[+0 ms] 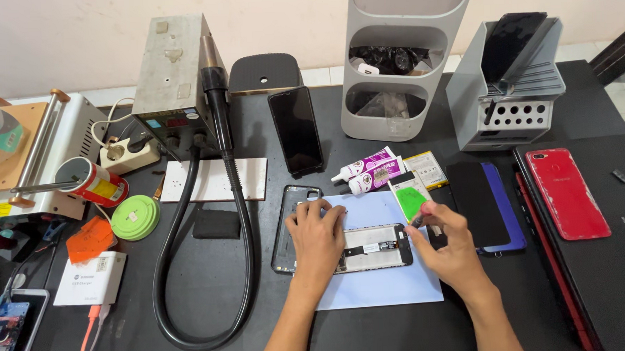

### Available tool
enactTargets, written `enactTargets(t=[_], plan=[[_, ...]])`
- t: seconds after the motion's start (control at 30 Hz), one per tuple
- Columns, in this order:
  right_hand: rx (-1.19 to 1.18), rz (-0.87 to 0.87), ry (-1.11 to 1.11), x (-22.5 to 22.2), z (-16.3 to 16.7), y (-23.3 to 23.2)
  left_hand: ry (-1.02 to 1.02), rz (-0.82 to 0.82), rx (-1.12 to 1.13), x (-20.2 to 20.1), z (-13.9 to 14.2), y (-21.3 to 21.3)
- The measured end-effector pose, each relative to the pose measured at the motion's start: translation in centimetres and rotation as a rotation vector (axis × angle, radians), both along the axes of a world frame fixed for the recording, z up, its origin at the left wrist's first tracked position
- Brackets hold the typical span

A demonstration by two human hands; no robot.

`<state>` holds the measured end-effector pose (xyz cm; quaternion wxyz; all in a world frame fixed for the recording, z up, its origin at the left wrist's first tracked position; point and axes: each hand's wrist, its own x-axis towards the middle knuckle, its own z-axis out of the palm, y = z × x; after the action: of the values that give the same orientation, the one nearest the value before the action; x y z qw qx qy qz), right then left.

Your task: The person disassembles a smartphone, removes the battery, cleans the interior with a green plastic tool, and uses a screwdriver to adjust internal components. The person then reassembles the phone and places it into a black protective case.

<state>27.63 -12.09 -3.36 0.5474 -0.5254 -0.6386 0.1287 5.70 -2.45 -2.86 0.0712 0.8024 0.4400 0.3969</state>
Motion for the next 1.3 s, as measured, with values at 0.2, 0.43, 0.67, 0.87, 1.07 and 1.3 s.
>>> enactTargets(t=[0.2,0.43,0.67,0.87,1.07,1.3], plan=[[0.027,-0.013,0.022,0.2,-0.9,0.0,-0.051,0.003,0.01,0.1,0.1,-0.1],[0.051,-0.02,-0.025,0.2,-1.2,0.2,-0.142,-0.177,0.042,1.0,0.5,-1.5],[-0.012,-0.032,-0.01,0.0,-0.7,0.0,-0.008,-0.473,0.012,2.6,0.6,-3.8],[-0.036,0.007,0.08,0.0,-0.4,0.0,0.033,-0.527,-0.04,2.3,0.8,-3.7],[-0.042,-0.081,0.032,-0.1,-0.1,0.1,0.036,-0.521,-0.037,2.4,0.8,-3.7],[-0.05,-0.065,0.017,-0.2,0.2,0.0,0.037,-0.52,-0.051,2.3,0.8,-3.7]])
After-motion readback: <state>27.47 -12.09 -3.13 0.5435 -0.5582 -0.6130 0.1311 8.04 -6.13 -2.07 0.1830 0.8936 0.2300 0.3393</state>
